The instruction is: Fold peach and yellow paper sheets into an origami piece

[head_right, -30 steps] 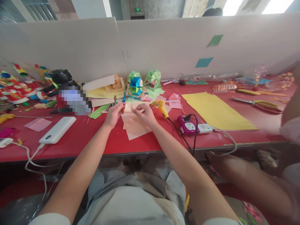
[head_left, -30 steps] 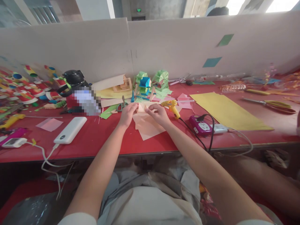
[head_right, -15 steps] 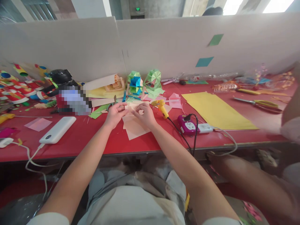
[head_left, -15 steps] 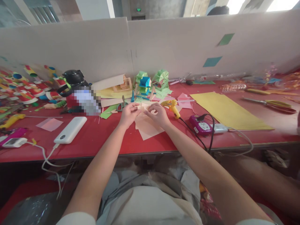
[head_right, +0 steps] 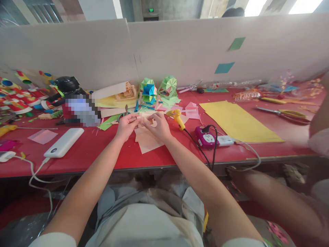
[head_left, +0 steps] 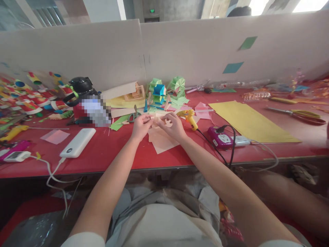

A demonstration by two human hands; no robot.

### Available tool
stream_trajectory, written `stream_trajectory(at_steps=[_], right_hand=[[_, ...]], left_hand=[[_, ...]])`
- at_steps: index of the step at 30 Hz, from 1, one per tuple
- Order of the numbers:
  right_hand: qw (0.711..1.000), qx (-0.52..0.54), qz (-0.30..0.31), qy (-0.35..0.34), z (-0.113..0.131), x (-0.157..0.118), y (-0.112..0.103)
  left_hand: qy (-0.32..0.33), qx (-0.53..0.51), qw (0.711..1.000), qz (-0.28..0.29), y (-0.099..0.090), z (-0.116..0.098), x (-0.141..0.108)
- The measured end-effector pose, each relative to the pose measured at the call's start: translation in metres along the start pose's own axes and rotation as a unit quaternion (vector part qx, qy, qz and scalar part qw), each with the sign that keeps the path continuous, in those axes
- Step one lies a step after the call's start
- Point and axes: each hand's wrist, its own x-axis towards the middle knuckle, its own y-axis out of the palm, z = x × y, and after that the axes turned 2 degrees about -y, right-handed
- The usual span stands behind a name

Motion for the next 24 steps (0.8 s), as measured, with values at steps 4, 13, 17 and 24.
stream_trajectory(at_steps=[4,13,17,24], right_hand=[[1.000,-0.020,-0.003,-0.006,0.002,0.000,0.002],[1.000,-0.011,-0.010,-0.025,-0.004,0.000,0.004],[0.998,-0.042,-0.009,-0.053,-0.005,0.000,0.006],[0.992,-0.067,0.012,-0.107,-0.005,0.002,0.005]], left_hand=[[0.031,0.030,0.999,0.002,0.002,-0.001,-0.001],[-0.006,-0.006,1.000,0.021,0.008,-0.002,-0.003],[-0.026,-0.016,1.000,0.005,0.011,-0.003,-0.004],[-0.073,-0.095,0.993,0.017,0.011,-0.010,-0.005]])
